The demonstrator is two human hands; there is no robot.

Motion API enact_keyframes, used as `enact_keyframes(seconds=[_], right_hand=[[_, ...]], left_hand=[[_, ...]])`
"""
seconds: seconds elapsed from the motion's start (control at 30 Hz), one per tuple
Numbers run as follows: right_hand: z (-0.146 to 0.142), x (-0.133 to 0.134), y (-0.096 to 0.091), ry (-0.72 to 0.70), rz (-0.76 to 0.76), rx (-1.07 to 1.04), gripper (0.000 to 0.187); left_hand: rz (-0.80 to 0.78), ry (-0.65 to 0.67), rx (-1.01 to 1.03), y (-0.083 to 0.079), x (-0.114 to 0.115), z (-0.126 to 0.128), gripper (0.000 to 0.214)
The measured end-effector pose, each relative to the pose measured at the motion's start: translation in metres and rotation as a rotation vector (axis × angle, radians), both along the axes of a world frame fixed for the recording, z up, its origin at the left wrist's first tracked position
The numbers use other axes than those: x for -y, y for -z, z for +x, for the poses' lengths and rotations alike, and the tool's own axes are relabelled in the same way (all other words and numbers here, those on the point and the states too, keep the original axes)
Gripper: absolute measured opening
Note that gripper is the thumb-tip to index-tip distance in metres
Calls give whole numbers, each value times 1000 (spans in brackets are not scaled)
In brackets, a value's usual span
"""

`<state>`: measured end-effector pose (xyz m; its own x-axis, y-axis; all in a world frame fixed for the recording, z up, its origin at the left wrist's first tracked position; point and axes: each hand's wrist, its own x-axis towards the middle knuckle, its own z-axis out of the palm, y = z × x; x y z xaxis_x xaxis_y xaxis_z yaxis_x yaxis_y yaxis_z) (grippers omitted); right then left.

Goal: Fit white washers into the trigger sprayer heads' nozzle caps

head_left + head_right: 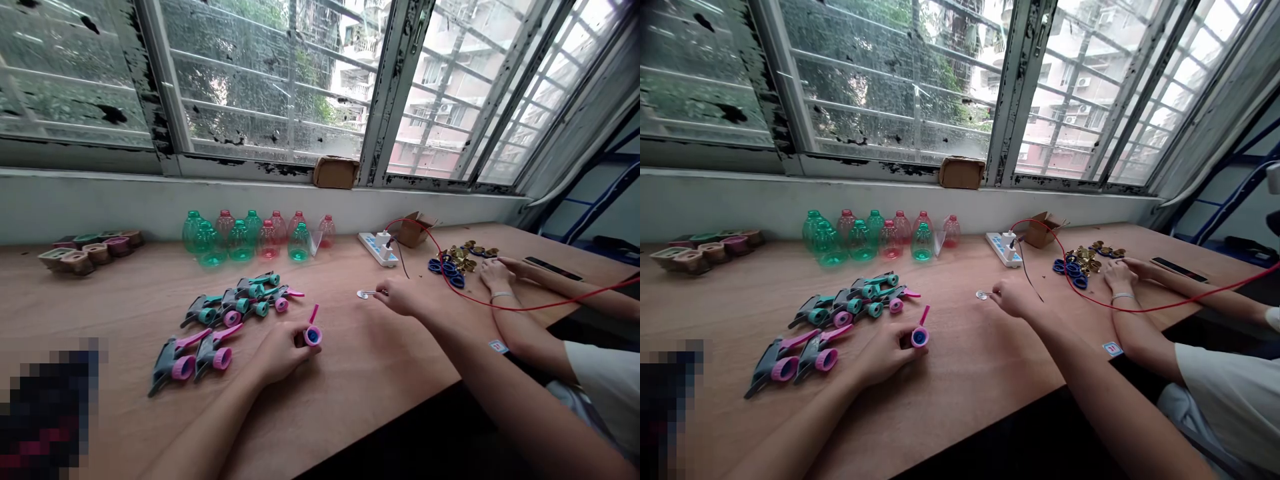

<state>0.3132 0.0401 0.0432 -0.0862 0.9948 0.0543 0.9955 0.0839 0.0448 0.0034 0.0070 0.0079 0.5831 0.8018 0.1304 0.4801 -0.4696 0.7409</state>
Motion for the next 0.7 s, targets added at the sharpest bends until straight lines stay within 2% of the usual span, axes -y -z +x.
enact_keyframes(seconds=[0.17,0.43,0.53,0.6,0.7], right_hand=[[3,-15,-7,15,-51,79,27],[-9,-16,-5,31,14,26,31],[-34,-16,2,-80,8,-79,28],[-57,-16,9,-220,18,-254,23],[-95,-18,20,-360,78,-434,22]], left_hand=[[5,8,-24,-1,0,0,19],[55,34,-36,-3,3,1,16],[86,116,-106,-5,8,2,15],[110,157,-169,-7,12,1,16],[202,135,-296,-14,17,-3,22]])
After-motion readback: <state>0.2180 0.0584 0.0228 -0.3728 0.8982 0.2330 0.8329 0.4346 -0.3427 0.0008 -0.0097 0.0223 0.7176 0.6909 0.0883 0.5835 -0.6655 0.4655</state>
